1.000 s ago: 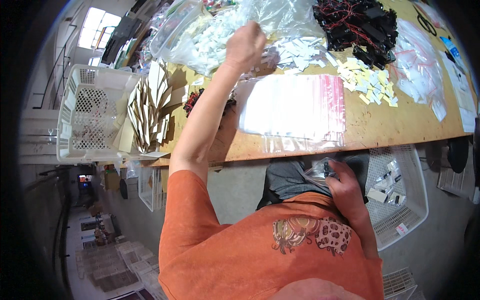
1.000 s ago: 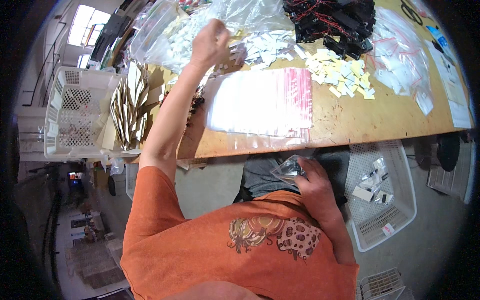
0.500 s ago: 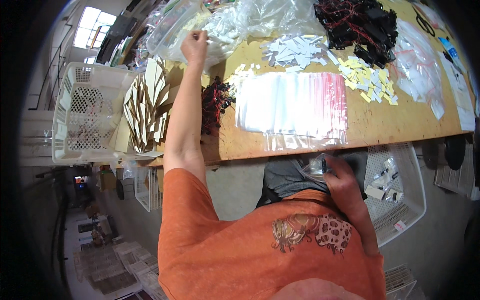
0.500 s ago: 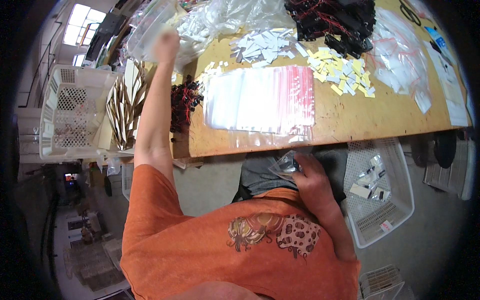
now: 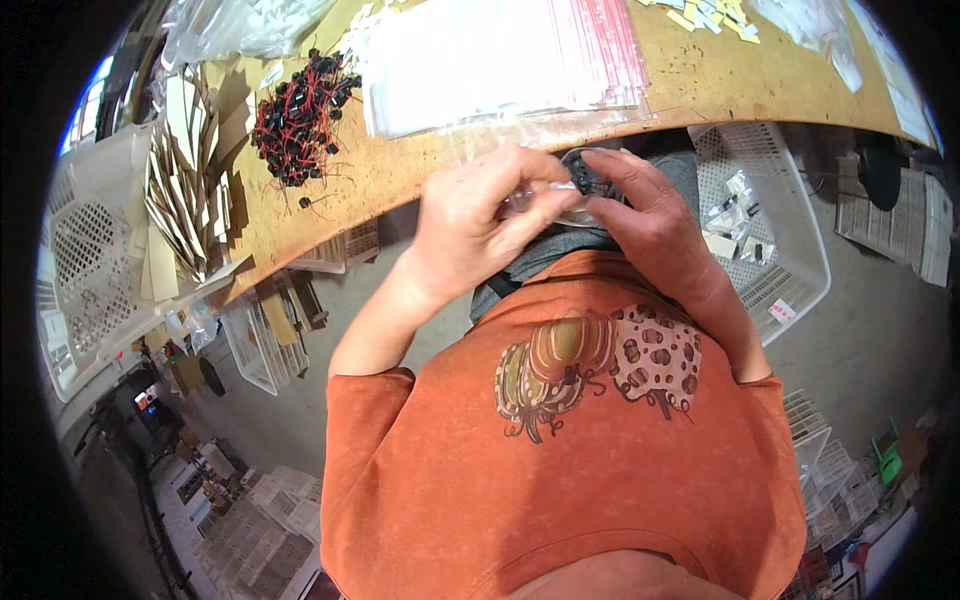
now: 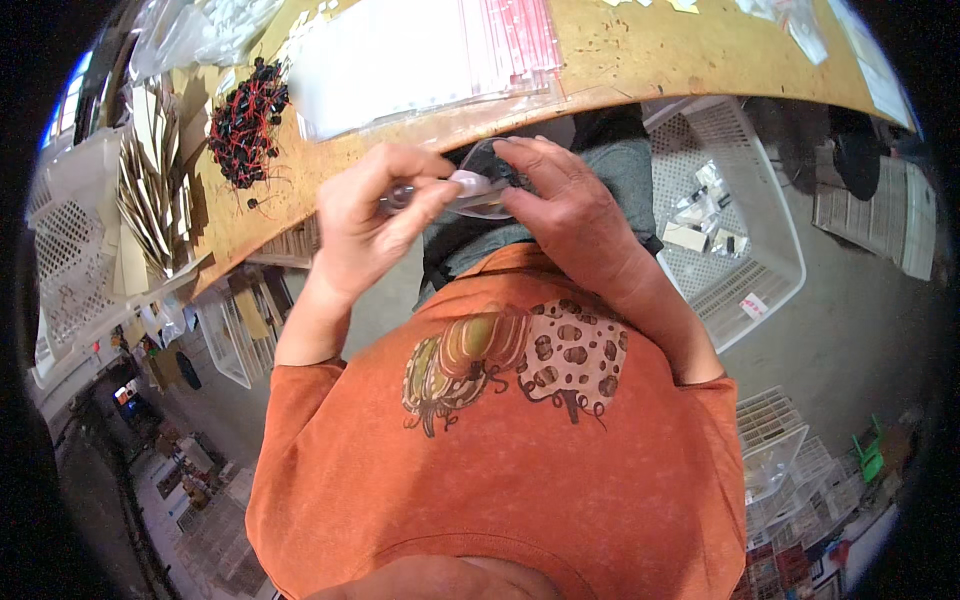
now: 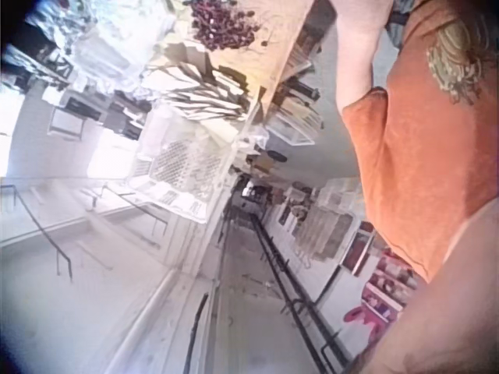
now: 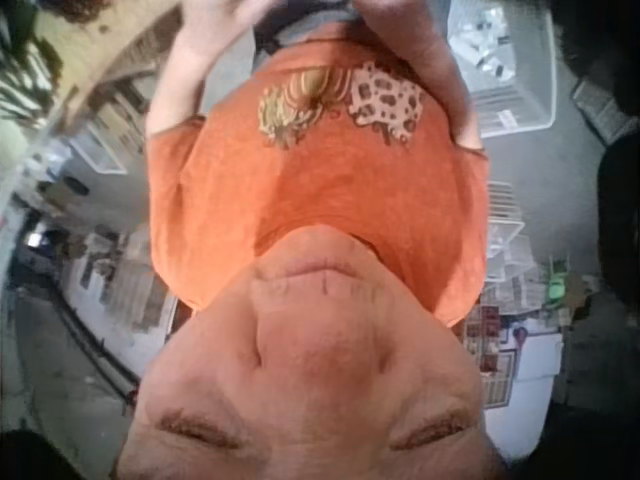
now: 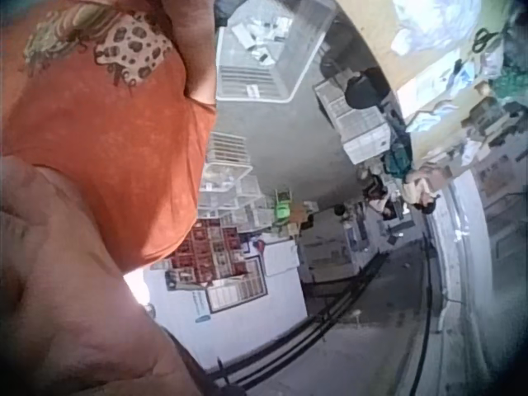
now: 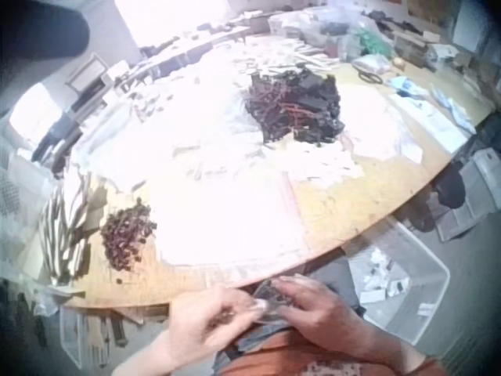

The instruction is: The person repeatedly picks small black electronic components with red wires from a table, places them into small clear plastic bags, and sets the filled bags into a white basket. The person also handles small white paper labels and stacks of plastic bags during the process.

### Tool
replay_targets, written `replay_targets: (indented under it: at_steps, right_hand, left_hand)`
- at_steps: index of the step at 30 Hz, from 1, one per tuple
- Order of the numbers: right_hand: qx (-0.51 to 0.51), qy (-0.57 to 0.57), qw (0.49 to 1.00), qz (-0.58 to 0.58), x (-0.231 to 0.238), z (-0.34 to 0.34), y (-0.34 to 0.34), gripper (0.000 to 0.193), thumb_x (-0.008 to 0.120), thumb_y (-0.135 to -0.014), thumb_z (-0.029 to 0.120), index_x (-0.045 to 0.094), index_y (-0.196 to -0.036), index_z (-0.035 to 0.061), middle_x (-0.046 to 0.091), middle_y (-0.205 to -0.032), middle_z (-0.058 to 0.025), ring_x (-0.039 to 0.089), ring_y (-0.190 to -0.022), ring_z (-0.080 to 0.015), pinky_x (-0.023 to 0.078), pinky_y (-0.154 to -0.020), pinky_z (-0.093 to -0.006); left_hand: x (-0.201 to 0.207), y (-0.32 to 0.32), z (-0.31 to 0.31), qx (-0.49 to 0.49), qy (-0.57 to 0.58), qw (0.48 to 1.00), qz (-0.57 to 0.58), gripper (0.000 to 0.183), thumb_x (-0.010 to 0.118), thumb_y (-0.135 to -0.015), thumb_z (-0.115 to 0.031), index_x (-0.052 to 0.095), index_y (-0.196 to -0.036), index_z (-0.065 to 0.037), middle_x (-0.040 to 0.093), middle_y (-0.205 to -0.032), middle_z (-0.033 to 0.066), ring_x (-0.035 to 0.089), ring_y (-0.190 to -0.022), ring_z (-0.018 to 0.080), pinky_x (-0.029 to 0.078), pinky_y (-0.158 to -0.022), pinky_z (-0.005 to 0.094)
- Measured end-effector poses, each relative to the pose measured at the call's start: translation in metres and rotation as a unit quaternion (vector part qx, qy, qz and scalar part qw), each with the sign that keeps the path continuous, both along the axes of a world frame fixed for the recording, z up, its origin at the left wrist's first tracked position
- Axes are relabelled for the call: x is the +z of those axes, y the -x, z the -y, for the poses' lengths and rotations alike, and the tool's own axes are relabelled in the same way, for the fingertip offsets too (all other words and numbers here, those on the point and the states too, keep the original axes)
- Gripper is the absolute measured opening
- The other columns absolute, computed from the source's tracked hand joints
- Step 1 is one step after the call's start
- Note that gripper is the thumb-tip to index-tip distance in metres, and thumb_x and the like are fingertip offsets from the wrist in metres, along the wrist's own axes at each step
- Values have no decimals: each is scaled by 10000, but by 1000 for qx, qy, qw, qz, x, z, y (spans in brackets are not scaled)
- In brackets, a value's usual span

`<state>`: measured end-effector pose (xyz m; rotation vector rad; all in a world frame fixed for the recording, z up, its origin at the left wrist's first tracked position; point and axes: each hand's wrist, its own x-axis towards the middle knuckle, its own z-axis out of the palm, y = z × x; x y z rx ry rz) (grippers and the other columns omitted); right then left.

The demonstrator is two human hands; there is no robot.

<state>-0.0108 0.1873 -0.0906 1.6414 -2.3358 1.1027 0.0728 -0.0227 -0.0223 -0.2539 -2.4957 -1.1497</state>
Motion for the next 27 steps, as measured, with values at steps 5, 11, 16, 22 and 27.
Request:
replay_targets:
  at_steps: [5,11,16,22,27]
  right_hand:
    - [26,9,1000,13,3,3,-4,110,667,-823,58,682,-919,7,614,-1322,-168,602,-1257,-351,512,-1048,-431]
    - [38,13,998,52,11,6,-7,144,680,-812,38,710,-948,4,619,-1313,-167,617,-1238,-340,520,-1035,-426]
    - [30,34,996,79,18,2,-3,173,704,-788,0,725,-960,-2,642,-1267,-169,630,-1209,-338,527,-1021,-416]
    - [35,12,997,65,17,3,0,162,746,-780,12,724,-940,20,661,-1194,-133,652,-1131,-326,547,-949,-389]
    - [6,-9,985,172,20,-11,7,177,820,-787,36,738,-939,73,665,-1187,-85,646,-1116,-292,540,-945,-381]
  left_hand:
    - [-21,-20,-13,4,-399,910,111,237,633,-929,-13,617,-1165,-4,697,-1065,134,684,-940,153,515,-784,269]
    - [-39,-14,-7,-38,-120,991,-53,342,623,-888,-54,601,-1222,18,674,-1236,191,656,-1138,338,486,-1027,435]
    - [-59,-53,4,26,-163,981,101,685,843,-827,-246,565,-1396,16,661,-1326,192,644,-1217,317,495,-1046,404]
    - [-72,-55,-4,44,-62,997,0,249,785,-861,-109,751,-1086,-7,764,-1018,136,738,-924,305,580,-831,387]
    - [-69,-51,-2,84,-53,993,-67,109,691,-945,-78,747,-1008,-9,766,-994,131,737,-871,276,580,-785,354]
